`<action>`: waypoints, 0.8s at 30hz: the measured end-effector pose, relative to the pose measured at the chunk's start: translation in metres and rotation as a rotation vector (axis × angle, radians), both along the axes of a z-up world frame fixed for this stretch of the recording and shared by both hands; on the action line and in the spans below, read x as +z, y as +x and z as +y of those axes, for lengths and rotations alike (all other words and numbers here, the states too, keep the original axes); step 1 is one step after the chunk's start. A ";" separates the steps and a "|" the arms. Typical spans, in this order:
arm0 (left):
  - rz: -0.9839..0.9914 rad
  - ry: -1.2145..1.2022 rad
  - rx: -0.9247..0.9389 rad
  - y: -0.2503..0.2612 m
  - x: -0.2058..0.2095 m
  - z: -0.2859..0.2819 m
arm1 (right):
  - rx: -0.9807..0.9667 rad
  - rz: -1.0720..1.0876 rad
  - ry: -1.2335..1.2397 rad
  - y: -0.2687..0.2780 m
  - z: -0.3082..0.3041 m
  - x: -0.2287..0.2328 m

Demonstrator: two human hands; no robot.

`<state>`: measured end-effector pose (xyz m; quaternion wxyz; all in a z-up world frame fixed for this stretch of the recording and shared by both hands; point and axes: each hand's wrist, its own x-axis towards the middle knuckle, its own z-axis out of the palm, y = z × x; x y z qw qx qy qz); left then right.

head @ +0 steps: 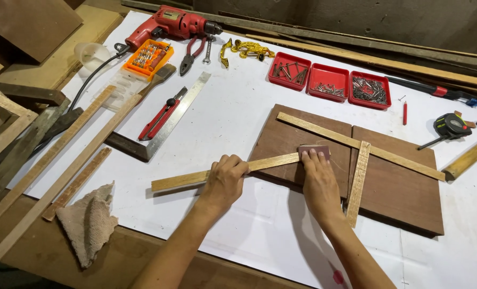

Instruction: Measuring, aligning, and sanding wood strips on a workbench.

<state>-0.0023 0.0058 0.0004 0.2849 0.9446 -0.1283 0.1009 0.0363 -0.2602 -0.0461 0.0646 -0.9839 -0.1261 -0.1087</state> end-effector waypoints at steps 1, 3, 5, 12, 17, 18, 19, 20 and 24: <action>-0.002 -0.001 0.001 0.000 -0.001 0.001 | 0.001 -0.002 -0.001 -0.008 0.011 0.009; -0.034 -0.019 -0.015 0.001 -0.003 0.000 | 0.078 -0.112 0.139 -0.022 0.030 0.029; -0.042 -0.013 -0.016 0.002 -0.005 0.000 | 0.139 -0.160 0.126 -0.032 0.055 0.022; -0.031 -0.011 -0.015 0.002 -0.003 0.001 | 0.238 -0.105 0.044 -0.031 0.069 -0.002; 0.048 0.016 -0.001 0.002 0.001 0.000 | 0.126 -0.080 0.049 -0.001 0.007 0.004; 0.054 0.022 0.001 0.002 0.001 0.000 | 0.080 -0.060 0.072 0.004 -0.004 0.008; 0.052 0.022 -0.001 0.001 0.003 0.000 | 0.079 -0.062 0.071 0.006 -0.006 0.010; 0.034 0.014 -0.003 0.001 0.004 -0.001 | 0.028 -0.019 0.067 0.008 -0.010 0.013; 0.031 0.027 -0.005 0.000 0.008 -0.001 | -0.055 0.040 0.084 0.005 -0.001 0.019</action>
